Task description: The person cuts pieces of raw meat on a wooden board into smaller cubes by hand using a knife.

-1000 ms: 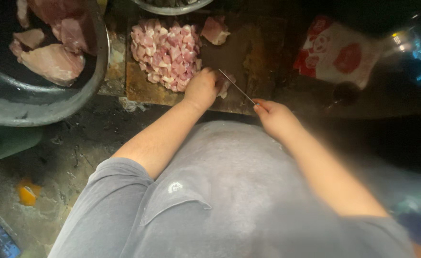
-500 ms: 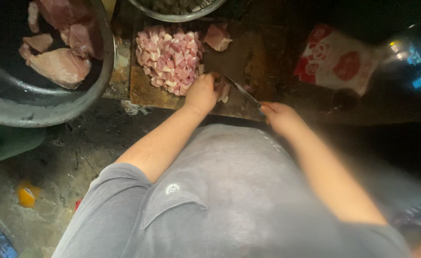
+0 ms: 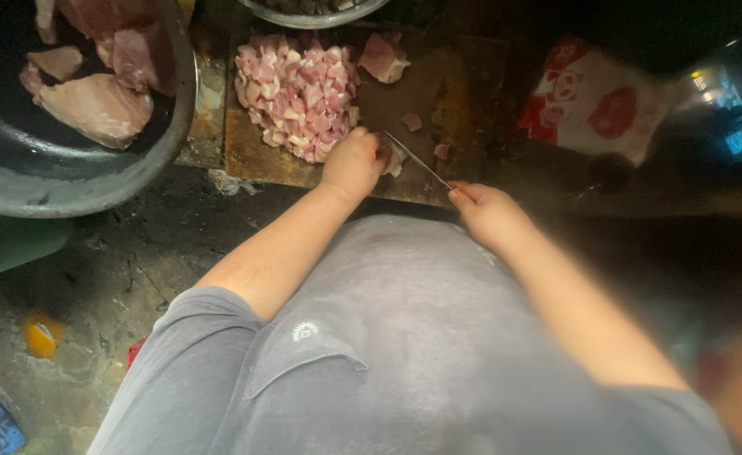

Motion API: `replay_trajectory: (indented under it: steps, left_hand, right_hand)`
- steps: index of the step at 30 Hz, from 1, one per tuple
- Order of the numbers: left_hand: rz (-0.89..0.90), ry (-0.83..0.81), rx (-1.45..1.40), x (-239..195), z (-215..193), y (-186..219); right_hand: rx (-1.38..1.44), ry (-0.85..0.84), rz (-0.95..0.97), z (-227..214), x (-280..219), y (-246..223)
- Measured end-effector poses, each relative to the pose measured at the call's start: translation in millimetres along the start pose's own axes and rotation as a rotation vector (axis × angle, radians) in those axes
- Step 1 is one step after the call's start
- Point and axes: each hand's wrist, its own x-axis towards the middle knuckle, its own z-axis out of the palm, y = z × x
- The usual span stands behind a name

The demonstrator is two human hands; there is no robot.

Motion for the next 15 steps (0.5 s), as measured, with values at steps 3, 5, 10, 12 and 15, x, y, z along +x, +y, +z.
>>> replay_trajectory:
  steps: [3, 5, 10, 12, 15]
  left_hand:
    - [0.002, -0.036, 0.038, 0.6, -0.5, -3.7]
    - [0.029, -0.043, 0.028, 2.7, -1.3, -6.6]
    - [0.033, -0.052, 0.046, 2.8, 7.5, -13.8]
    - [0.028, -0.033, 0.059, 4.1, 9.2, -14.3]
    - [0.025, 0.03, 0.041, 2.7, 10.3, -15.6]
  right_hand:
    - [0.107, -0.049, 0.099, 8.6, 9.7, 0.0]
    - [0.132, -0.056, 0.083, 19.2, 25.3, 0.6]
    - [0.186, -0.062, -0.041, 41.5, 78.8, -6.4]
    - [0.069, 0.015, -0.201, 41.2, 76.6, -1.1]
    - [-0.014, 0.053, -0.157, 25.8, 55.2, 13.1]
